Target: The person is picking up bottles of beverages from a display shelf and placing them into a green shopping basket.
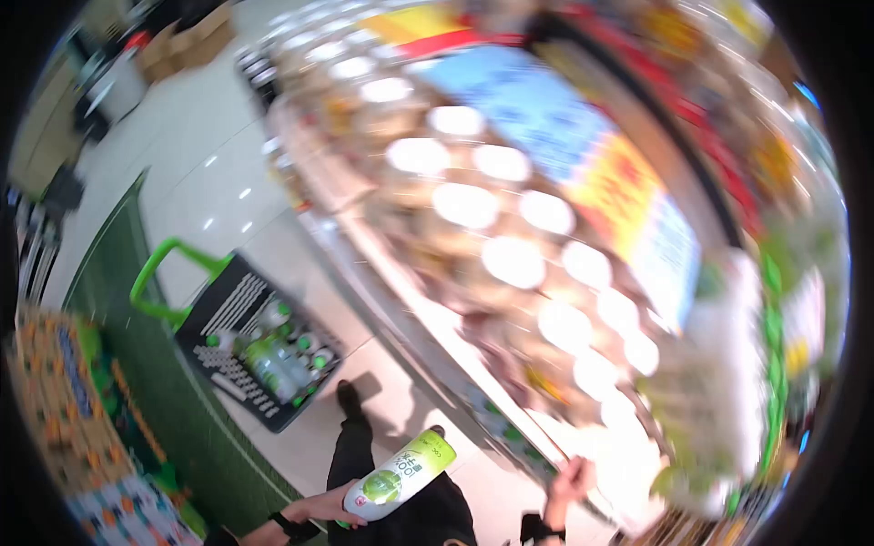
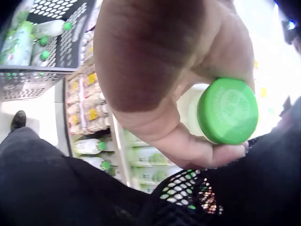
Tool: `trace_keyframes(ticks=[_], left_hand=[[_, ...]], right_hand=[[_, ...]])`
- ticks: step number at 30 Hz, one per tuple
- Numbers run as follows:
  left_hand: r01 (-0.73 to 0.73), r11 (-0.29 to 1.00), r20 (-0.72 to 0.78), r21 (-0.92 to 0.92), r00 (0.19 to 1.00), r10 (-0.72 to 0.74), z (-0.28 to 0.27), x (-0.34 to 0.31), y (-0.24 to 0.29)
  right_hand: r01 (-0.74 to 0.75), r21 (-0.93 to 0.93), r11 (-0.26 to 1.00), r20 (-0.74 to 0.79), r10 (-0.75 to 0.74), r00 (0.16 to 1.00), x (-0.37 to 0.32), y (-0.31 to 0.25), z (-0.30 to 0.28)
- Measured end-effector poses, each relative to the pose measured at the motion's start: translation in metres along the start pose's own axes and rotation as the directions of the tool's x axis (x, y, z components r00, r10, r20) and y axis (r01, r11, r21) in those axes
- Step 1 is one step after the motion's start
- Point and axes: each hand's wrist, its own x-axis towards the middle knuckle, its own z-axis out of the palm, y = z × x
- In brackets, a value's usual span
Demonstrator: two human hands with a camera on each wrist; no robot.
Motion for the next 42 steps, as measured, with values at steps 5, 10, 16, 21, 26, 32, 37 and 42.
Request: trace_keyframes(ticks=[5,10,16,21,26,32,37,42], left_hand=[[-0.236,0.793,0.105,0.562,0.971,0.214,0.103,-0.013,0.082],[-0.074,0.583,-0.028,0.809,0.986,0.165,0.216,-0.046,0.172],[-0.015,0.425,-0.066,0.905,0.982,0.175,0.312,-0.055,0.221],[-0.39,0.356,0.019,0.849,0.697,0.717,0.346,-0.028,0.245],[-0.774,0.01,0.249,0.633,0.216,0.944,0.435,0.062,0.264],[-0.692,-0.441,0.649,0.571,0.052,0.759,0.563,0.118,0.276],[-0.746,-0.507,0.815,0.432,0.081,0.574,0.624,0.175,0.267],[-0.745,-0.423,0.777,0.516,0.198,0.598,0.642,0.23,0.247]], right_hand=[[-0.242,0.481,0.843,0.491,-0.031,0.871,0.051,-0.027,-0.062],[-0.259,0.628,0.733,0.777,-0.579,0.247,0.104,-0.03,-0.141],[-0.196,0.806,0.559,0.584,-0.695,0.419,0.098,0.03,-0.196],[-0.242,0.85,0.469,0.476,-0.486,0.732,0.091,0.079,-0.24],[-0.136,0.921,0.366,0.236,-0.246,0.94,0.079,0.116,-0.259],[-0.025,0.787,0.617,0.107,-0.097,0.989,0.067,0.163,-0.268],[0.008,0.416,0.909,-0.022,0.001,1.0,0.06,0.196,-0.294],[-0.102,0.627,0.772,-0.112,0.219,0.969,0.06,0.191,-0.284]])
